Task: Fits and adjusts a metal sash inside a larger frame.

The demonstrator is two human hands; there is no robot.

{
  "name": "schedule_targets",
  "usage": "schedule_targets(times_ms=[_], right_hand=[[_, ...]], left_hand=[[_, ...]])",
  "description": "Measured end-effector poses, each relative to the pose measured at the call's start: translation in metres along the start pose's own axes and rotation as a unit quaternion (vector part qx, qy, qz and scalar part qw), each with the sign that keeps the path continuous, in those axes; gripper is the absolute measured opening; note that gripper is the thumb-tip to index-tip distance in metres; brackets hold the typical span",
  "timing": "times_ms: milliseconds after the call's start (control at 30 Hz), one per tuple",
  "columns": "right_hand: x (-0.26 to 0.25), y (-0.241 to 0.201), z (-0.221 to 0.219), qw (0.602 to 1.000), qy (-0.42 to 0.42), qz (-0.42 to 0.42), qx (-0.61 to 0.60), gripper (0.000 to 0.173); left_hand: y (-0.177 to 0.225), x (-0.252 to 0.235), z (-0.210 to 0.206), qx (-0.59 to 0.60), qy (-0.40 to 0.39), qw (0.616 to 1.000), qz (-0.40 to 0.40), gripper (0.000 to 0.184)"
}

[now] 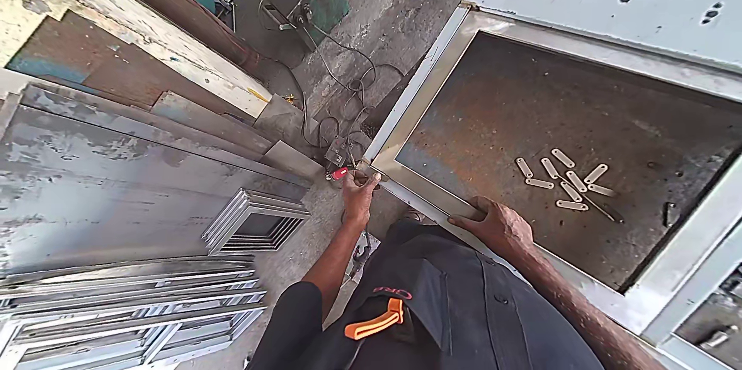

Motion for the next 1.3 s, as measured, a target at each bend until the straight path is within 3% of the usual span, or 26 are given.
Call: schedule_targets(times_ms=[100, 267, 500, 567, 700, 767, 1300], right_hand=[[0.000, 0.000, 0.001, 1.000, -0.003, -0.001, -0.005, 0.060], [0.000, -0.001, 0.002, 1.000, -0.005, 0.000, -0.006, 0.059], [0.000, 0.000, 0.001, 1.000, -0.008, -0.003, -0.009, 0.060], [-0.002, 0.001, 0.000, 1.000, -0.006, -0.004, -0.012, 0.060], [-0.002, 0.002, -0.001, 1.000, -0.006, -0.008, -0.014, 0.059], [-0.003, 0.002, -0.001, 1.000, -0.006, -0.008, -0.013, 0.059], [-0.006, 0.006, -0.001, 1.000, -0.006, 0.002, -0.022, 0.058]], left_hand=[[0.003, -0.001, 0.000, -0.146, 0.011, 0.983, -0.115, 0.066], [0.000, -0.003, 0.006, -0.250, 0.000, 0.954, -0.168, 0.021], [-0.007, -0.012, 0.010, -0.192, -0.014, 0.972, -0.137, 0.016], [-0.007, -0.008, 0.008, -0.160, 0.005, 0.977, -0.138, 0.031], [-0.017, 0.012, -0.003, -0.203, 0.035, 0.970, -0.131, 0.118], [-0.020, 0.014, -0.009, -0.263, 0.010, 0.954, -0.144, 0.134], [-0.014, -0.008, -0.002, -0.195, -0.024, 0.974, -0.113, 0.131]])
Point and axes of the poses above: each hand's wrist, its own x-axis away from the middle knuckle, its own z-axis out of the back of the hand, y = z × x, the point moved 3 cm from there along -x, towards the middle knuckle, and after that the axes turned 13 degrees about -y, right-handed, at the moved point
